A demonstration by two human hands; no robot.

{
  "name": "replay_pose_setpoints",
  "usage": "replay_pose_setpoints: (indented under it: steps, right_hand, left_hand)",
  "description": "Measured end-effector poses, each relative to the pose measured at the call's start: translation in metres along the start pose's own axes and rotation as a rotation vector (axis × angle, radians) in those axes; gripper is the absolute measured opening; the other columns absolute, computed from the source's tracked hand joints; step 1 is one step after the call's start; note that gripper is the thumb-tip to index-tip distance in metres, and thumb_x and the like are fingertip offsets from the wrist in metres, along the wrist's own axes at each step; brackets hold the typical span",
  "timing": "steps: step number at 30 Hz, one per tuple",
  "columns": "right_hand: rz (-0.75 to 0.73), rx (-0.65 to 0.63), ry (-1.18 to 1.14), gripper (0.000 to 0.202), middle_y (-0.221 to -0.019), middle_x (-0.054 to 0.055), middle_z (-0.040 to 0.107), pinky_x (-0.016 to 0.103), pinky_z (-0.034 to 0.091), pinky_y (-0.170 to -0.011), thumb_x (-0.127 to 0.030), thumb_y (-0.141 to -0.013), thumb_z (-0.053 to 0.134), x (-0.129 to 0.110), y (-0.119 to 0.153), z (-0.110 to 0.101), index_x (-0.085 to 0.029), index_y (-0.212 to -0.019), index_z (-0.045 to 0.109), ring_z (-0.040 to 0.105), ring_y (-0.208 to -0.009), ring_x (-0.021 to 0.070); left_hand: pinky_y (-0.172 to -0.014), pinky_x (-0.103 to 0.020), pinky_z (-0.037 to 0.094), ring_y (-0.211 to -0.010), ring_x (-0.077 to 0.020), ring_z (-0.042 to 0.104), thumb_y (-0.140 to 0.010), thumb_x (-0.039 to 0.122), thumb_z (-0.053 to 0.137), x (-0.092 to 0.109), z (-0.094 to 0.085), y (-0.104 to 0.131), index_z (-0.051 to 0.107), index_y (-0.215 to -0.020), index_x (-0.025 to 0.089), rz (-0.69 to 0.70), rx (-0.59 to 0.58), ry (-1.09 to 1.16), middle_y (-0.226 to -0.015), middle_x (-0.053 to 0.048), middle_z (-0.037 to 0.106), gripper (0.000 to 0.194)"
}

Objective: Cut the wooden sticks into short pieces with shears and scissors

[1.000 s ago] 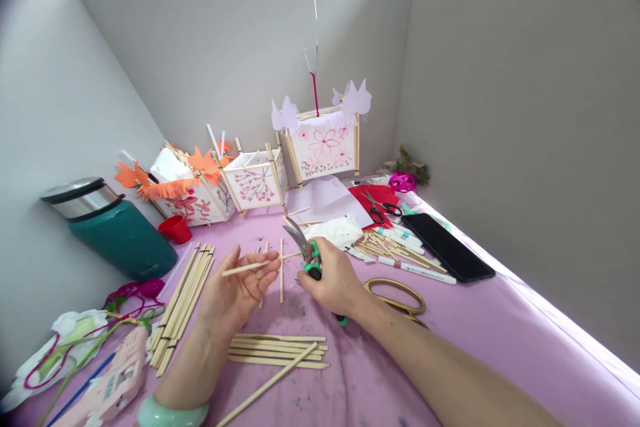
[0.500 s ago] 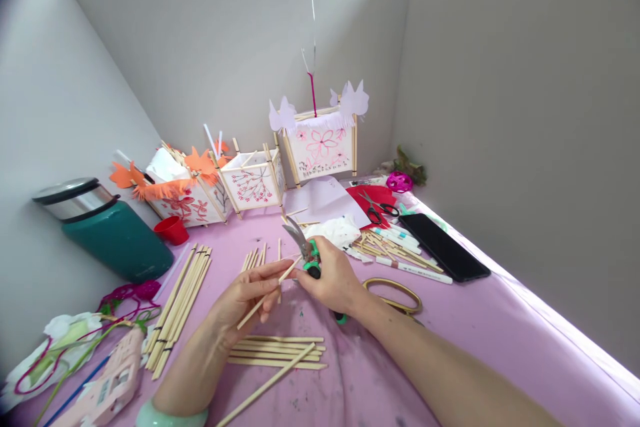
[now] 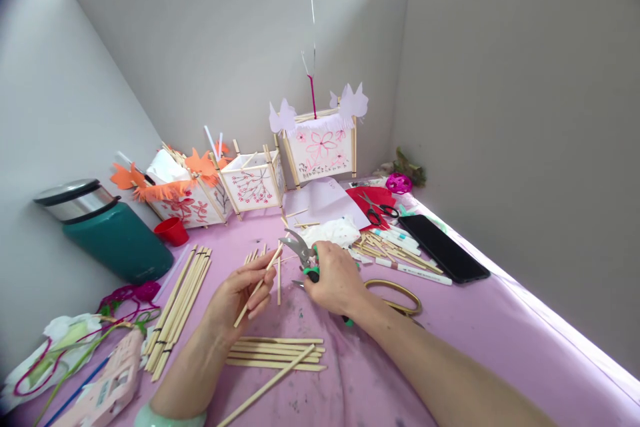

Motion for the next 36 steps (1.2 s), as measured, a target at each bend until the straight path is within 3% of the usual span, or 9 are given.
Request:
replay_pose_setpoints:
  steps: [15,36]
  right_hand:
    - [0.027,-0.03,0.147,0.025,-0.089,0.008,0.06,0.031,0.035,-0.074,-0.032,-0.07,0.062,-0.004,-0.003,0.006,-0.019,-0.088,0.05,0.053,-0.085,0.0233]
    - [0.045,-0.051,0.164,0.028,-0.096,0.009,0.061,0.032,0.036,-0.078,-0.032,-0.072,0.06,-0.005,-0.001,0.004,-0.018,-0.094,0.051,0.053,-0.091,0.0239]
  left_hand:
    - [-0.027,-0.013,0.025,-0.03,-0.0003,0.03,-0.082,0.009,0.053,-0.009,-0.003,-0.006,0.058,-0.11,0.008,-0.057,0.056,0.054,-0.061,0.005,0.051,0.029]
    - [-0.028,-0.015,0.025,-0.032,-0.003,0.032,-0.08,0.008,0.056,-0.016,-0.005,-0.006,0.053,-0.123,0.008,-0.041,0.105,0.018,-0.059,0.005,0.049,0.044]
Point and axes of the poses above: each hand's wrist, its own y-axis away from the middle knuckle, its own z-axis out of the palm, x = y × z, the point moved 5 cm from there along -y, towards the middle knuckle
